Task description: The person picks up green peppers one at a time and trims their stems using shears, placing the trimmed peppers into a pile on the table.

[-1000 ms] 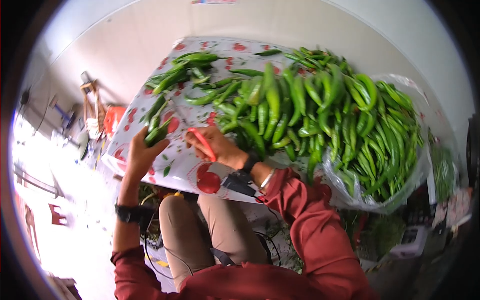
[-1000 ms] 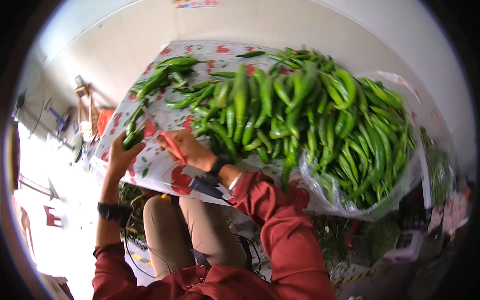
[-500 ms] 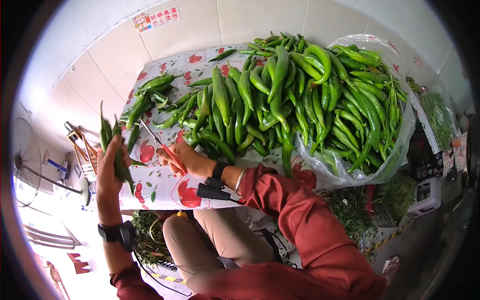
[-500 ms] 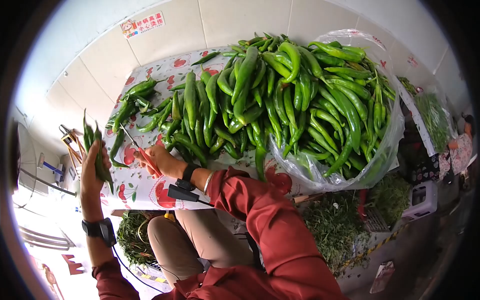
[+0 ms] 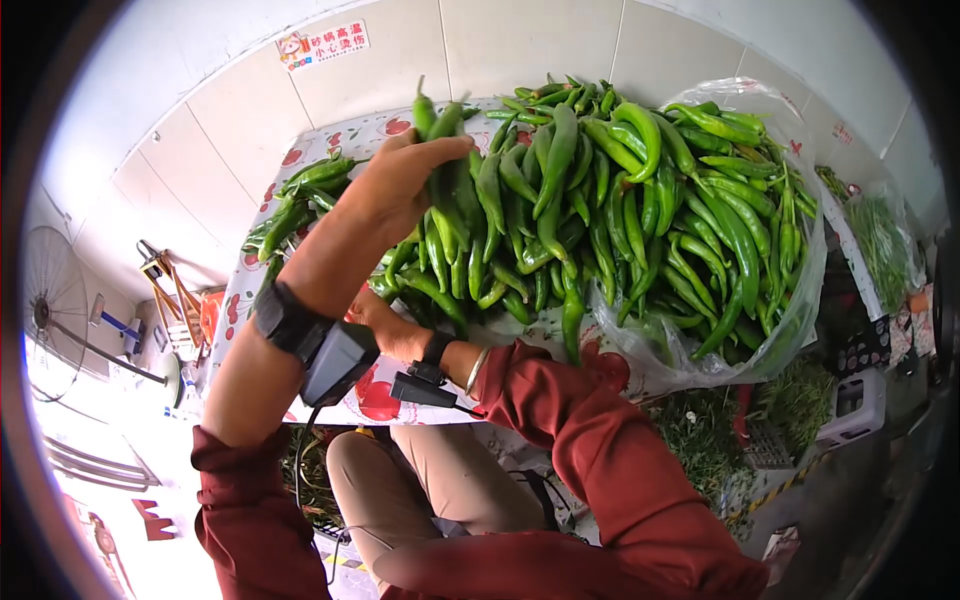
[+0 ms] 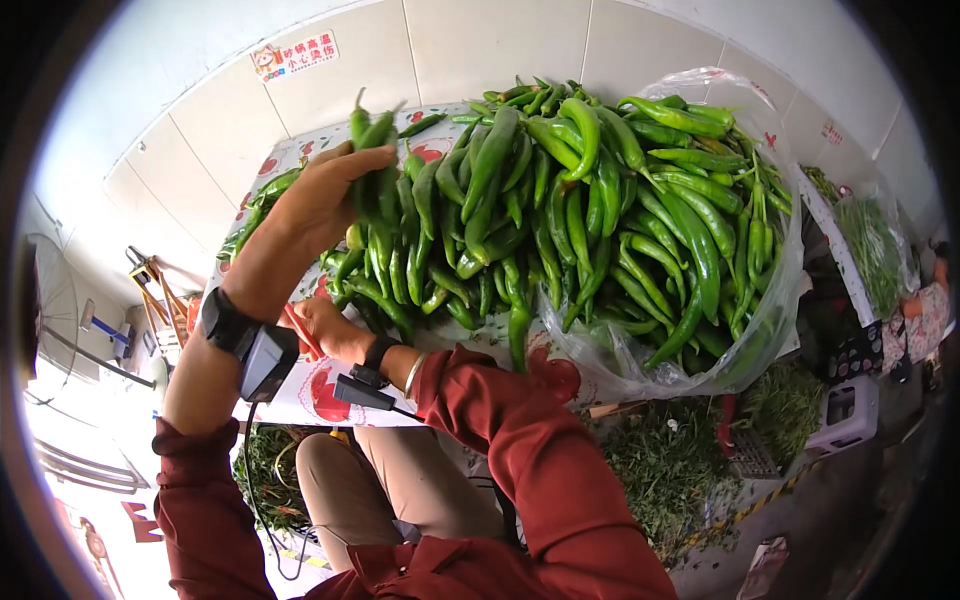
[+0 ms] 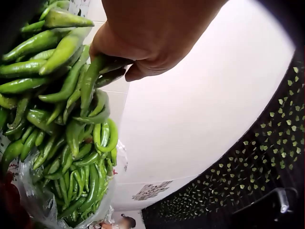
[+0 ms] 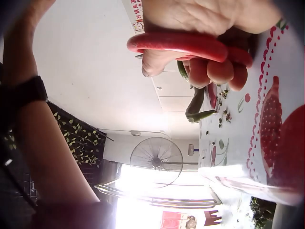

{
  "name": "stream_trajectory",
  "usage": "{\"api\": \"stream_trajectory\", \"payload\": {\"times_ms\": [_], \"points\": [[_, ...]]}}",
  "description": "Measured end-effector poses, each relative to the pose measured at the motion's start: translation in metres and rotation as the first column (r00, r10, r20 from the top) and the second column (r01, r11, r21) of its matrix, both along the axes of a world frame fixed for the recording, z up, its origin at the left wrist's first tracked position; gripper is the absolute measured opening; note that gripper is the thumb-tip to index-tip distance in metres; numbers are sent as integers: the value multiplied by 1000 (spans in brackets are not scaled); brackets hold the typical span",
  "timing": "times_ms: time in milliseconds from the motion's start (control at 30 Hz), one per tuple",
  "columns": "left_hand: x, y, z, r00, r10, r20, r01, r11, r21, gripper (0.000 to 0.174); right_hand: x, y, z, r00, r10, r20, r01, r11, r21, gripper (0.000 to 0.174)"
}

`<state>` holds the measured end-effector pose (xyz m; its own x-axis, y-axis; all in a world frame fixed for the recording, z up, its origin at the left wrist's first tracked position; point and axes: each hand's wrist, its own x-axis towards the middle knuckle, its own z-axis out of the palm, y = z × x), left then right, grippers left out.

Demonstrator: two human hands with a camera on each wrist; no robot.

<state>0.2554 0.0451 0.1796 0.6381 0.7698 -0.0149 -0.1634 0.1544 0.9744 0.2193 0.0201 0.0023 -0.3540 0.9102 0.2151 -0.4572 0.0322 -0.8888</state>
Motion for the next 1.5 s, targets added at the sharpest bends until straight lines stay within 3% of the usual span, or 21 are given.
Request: {"api": "stream_trajectory", "payload": {"times_ms": [67,133,233,267,300,333,367,400,467,500,567,600,633,733,933,1100,1200,1233,1300,1433,1500], "points": [[7,-1,-3,1000,-28,10,27,999,31,19,-12,8,-17,963,-64,-261,44,996,-81,24],[10,-4,-3,987,-24,-158,77,937,340,21,-14,6,-7,963,-74,-261,30,985,-171,15],[7,-13,2,985,42,-167,0,970,241,30,-14,11,-15,966,-82,-245,68,996,-64,14],[6,-14,3,982,75,-174,-41,980,193,35,-14,18,-29,991,-32,-129,31,999,-9,20],[6,-13,0,981,77,-175,-43,980,192,35,-14,20,-30,1000,14,-8,-14,999,41,50],[5,-9,-4,986,95,-137,-71,983,169,33,-16,20,-31,1000,18,-10,-18,999,40,50],[3,-7,-7,989,115,-98,-100,984,146,31,-19,21,-33,996,-15,-89,17,1000,15,18],[-1,-9,-4,988,121,-99,-106,984,145,31,-21,19,-27,985,-50,-166,49,999,-15,19],[-12,-16,5,905,102,-412,158,821,549,32,-10,10,-9,996,-65,-68,63,997,-39,20],[-15,-14,-10,957,134,-259,73,748,660,35,-6,3,-1,996,-40,-77,35,997,-69,20],[-24,-16,-5,952,161,-261,58,740,670,35,-2,-2,0,998,3,-67,-8,997,-74,20],[-30,-17,-4,949,176,-263,53,732,680,35,-2,-1,0,986,60,-157,-72,995,-71,27],[-32,-11,-2,990,70,-124,-18,925,378,39,1,-5,6,997,38,-64,-44,995,-94,33],[-66,-15,19,980,142,-141,-55,870,491,45,5,-15,23,992,-10,125,24,993,-115,45],[-139,20,20,908,418,-1,-352,765,540,41,3,-16,23,994,-64,93,73,992,-100,47],[-182,81,-36,796,601,-70,-474,691,546,41,4,-17,31,989,-92,116,111,979,-169,52],[-190,104,-69,620,717,-317,-267,574,774,56,5,-18,32,985,-118,126,132,986,-105,52],[-189,110,-74,621,717,-316,-270,574,773,56,4,-17,31,985,-122,120,137,983,-124,51],[-182,121,-84,530,779,-336,-25,410,912,68,4,-17,32,986,-120,117,136,980,-142,50],[-165,156,-91,472,786,-400,19,445,895,73,5,-17,33,985,-139,107,154,977,-147,46],[-154,174,-92,442,809,-388,87,392,916,69,5,-17,33,982,-166,96,178,973,-147,45]]}}
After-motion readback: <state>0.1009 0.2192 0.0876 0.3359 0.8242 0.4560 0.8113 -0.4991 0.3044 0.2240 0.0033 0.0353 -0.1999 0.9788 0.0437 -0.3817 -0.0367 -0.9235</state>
